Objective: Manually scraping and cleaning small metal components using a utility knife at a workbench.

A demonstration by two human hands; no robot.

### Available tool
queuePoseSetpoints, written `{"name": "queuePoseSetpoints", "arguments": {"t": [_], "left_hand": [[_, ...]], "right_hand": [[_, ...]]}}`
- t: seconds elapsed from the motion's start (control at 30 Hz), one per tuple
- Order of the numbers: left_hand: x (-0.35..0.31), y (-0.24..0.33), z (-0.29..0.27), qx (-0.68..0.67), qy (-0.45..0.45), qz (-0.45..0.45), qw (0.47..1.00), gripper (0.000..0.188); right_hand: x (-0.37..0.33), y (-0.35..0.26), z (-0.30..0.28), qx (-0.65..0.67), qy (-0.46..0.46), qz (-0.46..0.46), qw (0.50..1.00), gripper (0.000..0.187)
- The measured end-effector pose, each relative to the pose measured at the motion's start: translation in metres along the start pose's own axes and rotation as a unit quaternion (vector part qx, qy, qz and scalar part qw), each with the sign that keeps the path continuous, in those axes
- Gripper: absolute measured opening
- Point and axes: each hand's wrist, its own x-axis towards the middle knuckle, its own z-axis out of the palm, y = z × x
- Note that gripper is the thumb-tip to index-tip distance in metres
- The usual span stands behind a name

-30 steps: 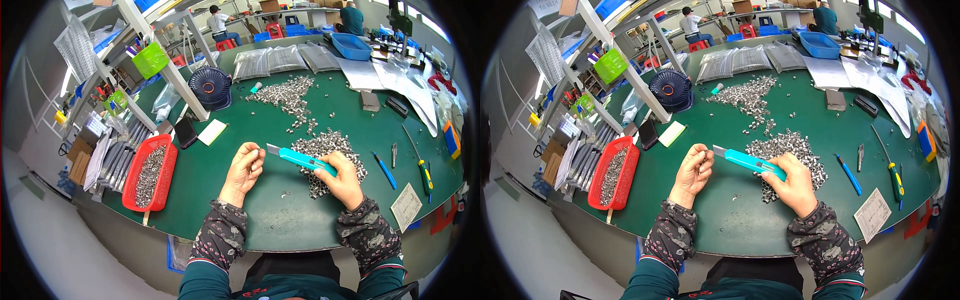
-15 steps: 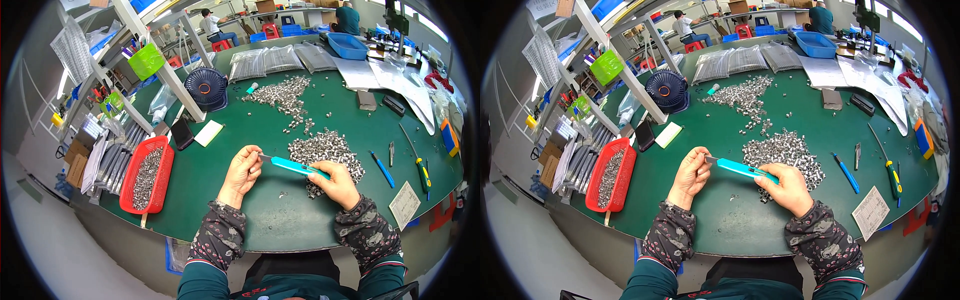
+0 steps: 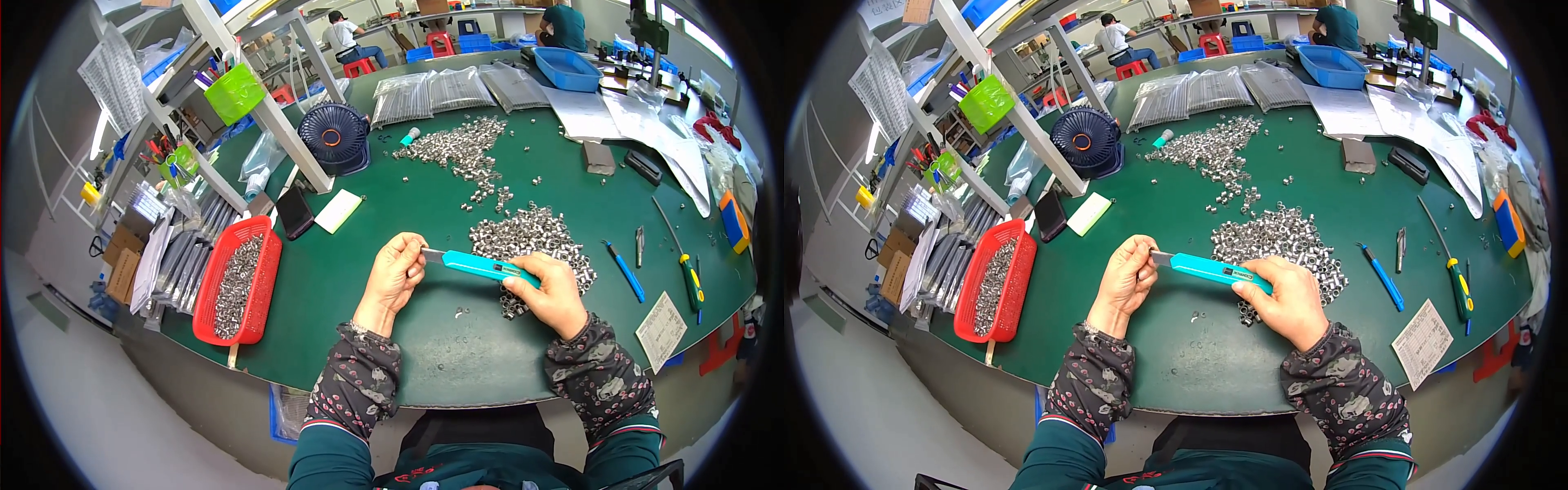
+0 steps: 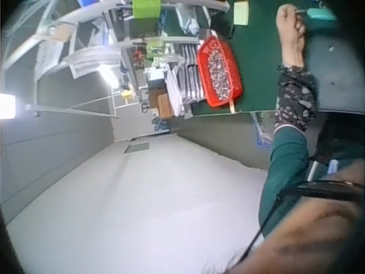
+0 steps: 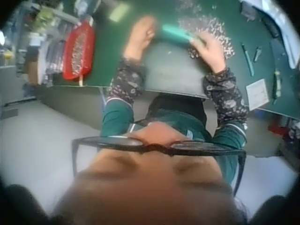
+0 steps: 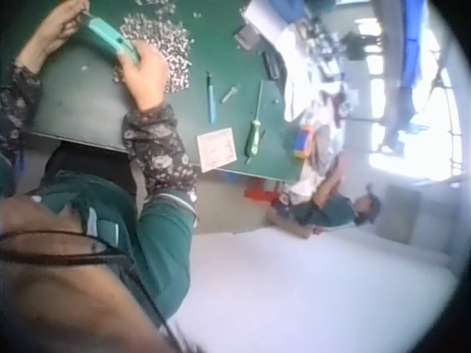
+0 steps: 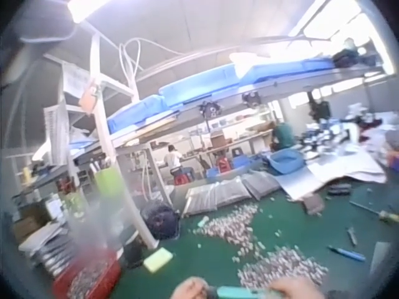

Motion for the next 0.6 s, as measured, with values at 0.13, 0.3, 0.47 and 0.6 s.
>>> {"name": "queuePoseSetpoints", "arguments": {"t": [0.13,0.3,0.47,0.6], "left_hand": [[-0.0009,0.0014,0.0029,0.015,0.010,-0.005,1.000,0.017],[-0.0014,0.0025,0.0032,0.035,0.028,-0.015,0.999,0.018],[-0.0012,0.0028,0.0028,0.046,0.035,-0.021,0.998,0.017],[-0.0008,0.0025,0.0025,0.051,0.035,-0.021,0.998,0.018]], "right_hand": [[-0.0004,-0.0018,-0.0013,-0.033,0.013,-0.008,0.999,0.028],[-0.0004,-0.0022,-0.0003,-0.037,0.031,-0.033,0.998,0.027],[-0.0003,-0.0024,-0.0002,-0.043,0.027,-0.031,0.998,0.027],[-0.0007,-0.0017,-0.0002,-0.046,0.024,-0.034,0.998,0.027]]}}
